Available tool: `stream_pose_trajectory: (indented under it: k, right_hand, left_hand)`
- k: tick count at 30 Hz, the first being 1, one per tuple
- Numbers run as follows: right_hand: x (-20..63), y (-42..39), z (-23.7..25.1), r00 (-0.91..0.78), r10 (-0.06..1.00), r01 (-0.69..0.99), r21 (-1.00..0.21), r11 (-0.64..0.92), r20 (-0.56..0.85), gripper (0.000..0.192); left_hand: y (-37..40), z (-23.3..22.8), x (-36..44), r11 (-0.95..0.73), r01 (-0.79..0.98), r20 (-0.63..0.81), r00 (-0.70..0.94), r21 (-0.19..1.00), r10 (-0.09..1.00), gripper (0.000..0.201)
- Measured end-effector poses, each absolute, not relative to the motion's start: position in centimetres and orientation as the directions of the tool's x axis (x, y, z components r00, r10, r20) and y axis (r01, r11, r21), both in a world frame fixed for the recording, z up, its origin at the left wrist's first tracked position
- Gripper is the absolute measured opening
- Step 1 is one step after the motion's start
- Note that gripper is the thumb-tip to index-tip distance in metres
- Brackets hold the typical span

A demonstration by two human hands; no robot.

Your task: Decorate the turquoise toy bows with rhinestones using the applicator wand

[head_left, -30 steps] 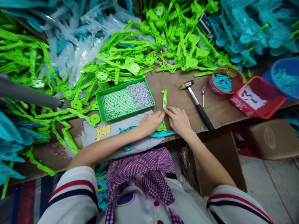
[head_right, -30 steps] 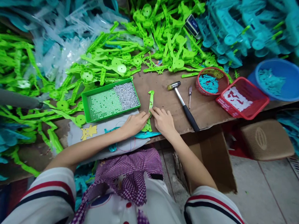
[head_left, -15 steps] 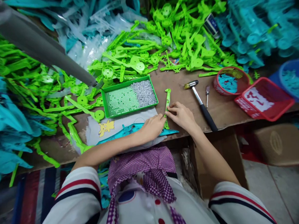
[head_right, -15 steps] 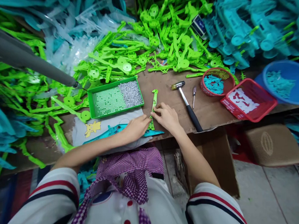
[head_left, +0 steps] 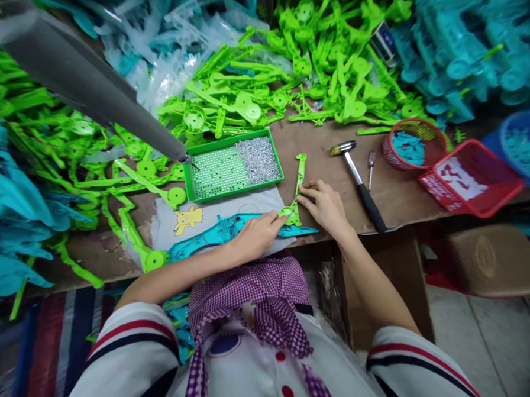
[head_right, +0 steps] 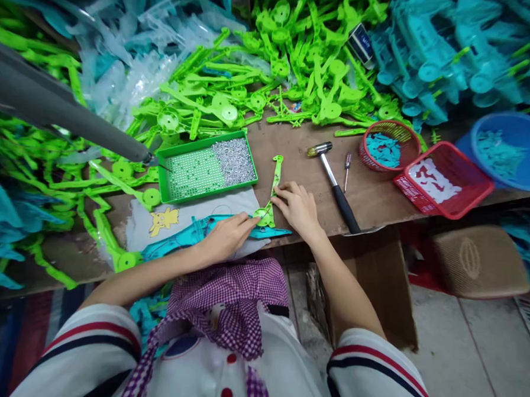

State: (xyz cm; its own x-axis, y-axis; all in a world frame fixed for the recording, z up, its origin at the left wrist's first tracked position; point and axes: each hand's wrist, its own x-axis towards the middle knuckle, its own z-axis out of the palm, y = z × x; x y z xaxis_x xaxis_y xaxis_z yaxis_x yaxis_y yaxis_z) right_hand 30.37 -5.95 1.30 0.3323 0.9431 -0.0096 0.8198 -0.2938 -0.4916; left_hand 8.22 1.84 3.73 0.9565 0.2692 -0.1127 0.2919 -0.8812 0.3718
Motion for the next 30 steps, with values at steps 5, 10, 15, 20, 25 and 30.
stream_pose_trajectory:
  k: [5,10,15,20,25,30]
  right_hand:
    - [30.4,-6.0,1.2,0.333,0.943,0.818,-0.496,-0.29,-0.001,0.041]
    - [30.4,-5.9,1.2,0.334,0.942,0.819,-0.49,-0.3,-0.019,0.039]
    - [30.4,-5.9,1.1,0.326,0.945,0.831,-0.477,-0.287,-0.001,0.039]
    - [30.3,-5.9,1.3,0.312,0.95,0.842,-0.464,-0.275,0.002,0.041]
    - [30.5,-6.0,1.8,0.296,0.955,0.847,-0.454,-0.276,-0.028,0.042]
    - [31.5,-6.0,2.3,0.195,0.977,0.858,-0.468,-0.212,-0.087,0.047]
  left_hand:
    - [2.0,4.5,8.0,-0.885,0.276,-0.08,0.961,0.374,0.266,0.037]
    - [2.3,5.8,8.6,-0.902,0.279,-0.125,0.96,0.331,0.251,0.034]
    - [2.4,6.2,8.6,-0.932,0.28,-0.223,0.947,0.23,0.23,0.04]
    - [2.8,6.2,8.5,-0.944,0.271,-0.224,0.948,0.188,0.227,0.041]
    - [2.9,5.7,8.3,-0.967,0.218,-0.208,0.96,0.134,0.188,0.041]
    - [2.8,5.8,8.6,-0.975,0.209,-0.199,0.961,0.07,0.192,0.036]
